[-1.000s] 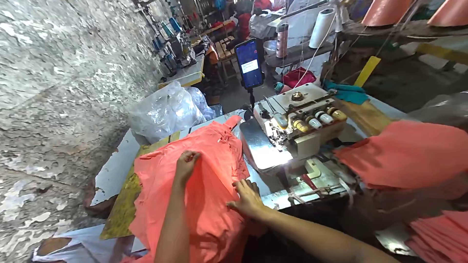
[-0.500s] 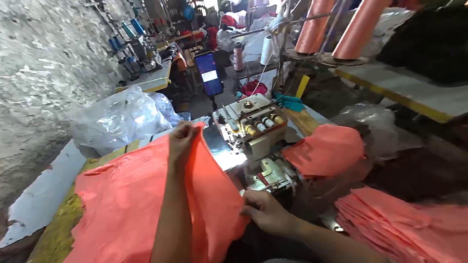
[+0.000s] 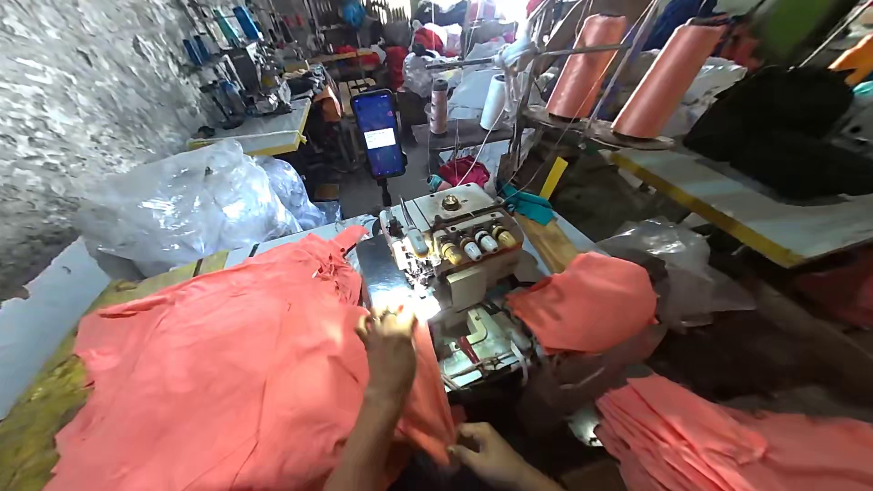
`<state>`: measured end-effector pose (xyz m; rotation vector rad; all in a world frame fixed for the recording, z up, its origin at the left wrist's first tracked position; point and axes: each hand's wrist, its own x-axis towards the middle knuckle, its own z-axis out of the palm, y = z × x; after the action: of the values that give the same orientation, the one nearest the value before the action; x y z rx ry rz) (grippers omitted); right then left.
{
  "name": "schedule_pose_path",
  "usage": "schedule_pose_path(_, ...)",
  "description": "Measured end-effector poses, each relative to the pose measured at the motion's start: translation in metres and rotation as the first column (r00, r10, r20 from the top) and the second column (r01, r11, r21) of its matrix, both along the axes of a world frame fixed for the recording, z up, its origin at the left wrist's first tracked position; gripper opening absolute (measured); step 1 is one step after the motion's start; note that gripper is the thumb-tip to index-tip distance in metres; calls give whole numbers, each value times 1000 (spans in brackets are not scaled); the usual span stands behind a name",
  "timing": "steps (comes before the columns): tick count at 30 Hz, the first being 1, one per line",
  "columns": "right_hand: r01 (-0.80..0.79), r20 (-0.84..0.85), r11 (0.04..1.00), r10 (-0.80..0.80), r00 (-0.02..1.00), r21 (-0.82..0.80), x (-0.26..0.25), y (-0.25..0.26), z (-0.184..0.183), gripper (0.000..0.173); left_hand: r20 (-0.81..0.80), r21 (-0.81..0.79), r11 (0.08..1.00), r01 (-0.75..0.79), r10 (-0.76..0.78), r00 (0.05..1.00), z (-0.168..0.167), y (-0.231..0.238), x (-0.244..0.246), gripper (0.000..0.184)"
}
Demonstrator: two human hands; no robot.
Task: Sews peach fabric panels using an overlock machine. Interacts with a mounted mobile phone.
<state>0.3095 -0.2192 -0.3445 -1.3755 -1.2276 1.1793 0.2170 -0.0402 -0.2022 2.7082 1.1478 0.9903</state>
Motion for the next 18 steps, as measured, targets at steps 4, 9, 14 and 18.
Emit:
schedule_pose_path(4, 77, -75, 995, -72, 995, 66, 10, -16, -8, 17, 100, 161, 987, 14, -31, 995, -35, -14, 14, 27)
schedule_pose_path(9, 122, -168, 985, -101, 981, 121, 19, -27, 16, 8, 19, 2, 1000, -28, 28, 999, -19, -12, 14, 30)
schedule_pose_path(14, 190, -227, 952, -134, 964, 242, 19, -18, 49, 5, -101, -348, 937, 22, -61, 993, 18, 25, 6, 40)
schedule_pose_path(18, 198, -189, 965, -165, 968, 171, 28, 16, 67, 7, 85, -299, 945, 135, -115, 990, 10, 64, 12, 32)
